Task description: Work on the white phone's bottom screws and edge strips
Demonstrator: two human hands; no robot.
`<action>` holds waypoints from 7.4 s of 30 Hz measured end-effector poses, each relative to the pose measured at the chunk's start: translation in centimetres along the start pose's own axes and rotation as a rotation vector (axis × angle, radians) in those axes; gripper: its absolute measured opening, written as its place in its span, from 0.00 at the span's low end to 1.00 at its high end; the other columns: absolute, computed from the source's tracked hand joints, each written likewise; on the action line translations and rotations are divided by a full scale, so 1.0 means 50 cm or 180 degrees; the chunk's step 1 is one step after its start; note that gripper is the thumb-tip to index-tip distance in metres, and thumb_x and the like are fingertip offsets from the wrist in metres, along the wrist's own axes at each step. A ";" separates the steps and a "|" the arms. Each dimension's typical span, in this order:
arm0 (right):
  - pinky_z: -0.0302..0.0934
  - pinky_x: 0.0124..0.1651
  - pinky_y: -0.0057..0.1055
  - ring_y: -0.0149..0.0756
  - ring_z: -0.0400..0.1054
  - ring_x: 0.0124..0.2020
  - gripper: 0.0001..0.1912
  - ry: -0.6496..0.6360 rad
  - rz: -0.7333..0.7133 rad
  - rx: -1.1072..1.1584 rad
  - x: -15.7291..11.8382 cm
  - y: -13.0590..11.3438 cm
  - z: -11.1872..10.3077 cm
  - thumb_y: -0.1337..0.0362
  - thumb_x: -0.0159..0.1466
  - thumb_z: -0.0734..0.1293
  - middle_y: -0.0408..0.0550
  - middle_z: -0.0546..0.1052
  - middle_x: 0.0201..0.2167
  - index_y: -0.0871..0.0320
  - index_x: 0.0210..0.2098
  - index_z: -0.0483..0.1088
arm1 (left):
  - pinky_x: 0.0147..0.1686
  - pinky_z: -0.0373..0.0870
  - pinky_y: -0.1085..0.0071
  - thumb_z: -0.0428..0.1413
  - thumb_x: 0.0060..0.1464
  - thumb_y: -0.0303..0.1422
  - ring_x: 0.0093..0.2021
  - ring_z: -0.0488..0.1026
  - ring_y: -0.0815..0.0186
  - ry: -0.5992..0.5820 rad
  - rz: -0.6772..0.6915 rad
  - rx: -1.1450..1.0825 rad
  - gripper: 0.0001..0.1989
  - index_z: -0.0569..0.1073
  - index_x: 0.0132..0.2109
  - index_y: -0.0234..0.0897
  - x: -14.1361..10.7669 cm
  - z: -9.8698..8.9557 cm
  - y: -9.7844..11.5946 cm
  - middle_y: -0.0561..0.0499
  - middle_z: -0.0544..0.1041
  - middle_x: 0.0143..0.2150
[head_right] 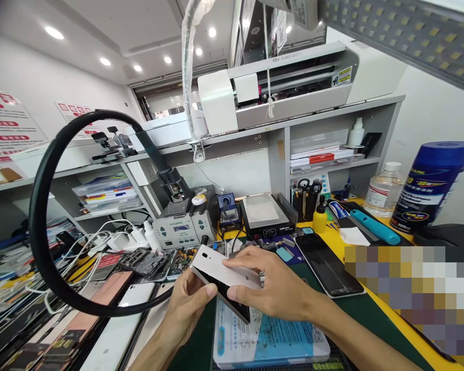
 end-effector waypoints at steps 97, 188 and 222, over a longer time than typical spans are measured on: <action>0.68 0.25 0.28 0.36 0.75 0.27 0.17 0.0015 0.1274 0.2467 0.000 0.082 0.043 0.55 0.63 0.71 0.55 0.81 0.30 0.65 0.41 0.81 | 0.29 0.76 0.68 0.54 0.63 0.39 0.32 0.80 0.59 -0.0819 -0.1227 -0.0406 0.18 0.77 0.50 0.29 -0.020 0.030 -0.060 0.40 0.81 0.34; 0.71 0.29 0.28 0.35 0.75 0.30 0.15 -0.0117 0.0912 0.1958 0.005 0.073 0.021 0.54 0.68 0.66 0.47 0.79 0.31 0.60 0.42 0.76 | 0.31 0.80 0.65 0.55 0.63 0.33 0.34 0.82 0.54 -0.1831 -0.1464 -0.0253 0.14 0.77 0.49 0.28 -0.055 0.076 -0.040 0.38 0.82 0.35; 0.63 0.28 0.28 0.31 0.69 0.20 0.21 -0.0725 0.0852 0.0830 -0.006 0.041 0.064 0.49 0.71 0.58 0.40 0.72 0.20 0.58 0.32 0.65 | 0.29 0.79 0.67 0.60 0.59 0.32 0.29 0.81 0.60 -0.1182 -0.0995 0.0032 0.15 0.76 0.50 0.26 -0.020 0.040 -0.030 0.40 0.82 0.32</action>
Point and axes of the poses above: each hand's wrist, its own x-axis towards the middle knuckle, its own z-axis out of the palm, y = z × x, the point moved 10 cm from there along x, towards the middle knuckle
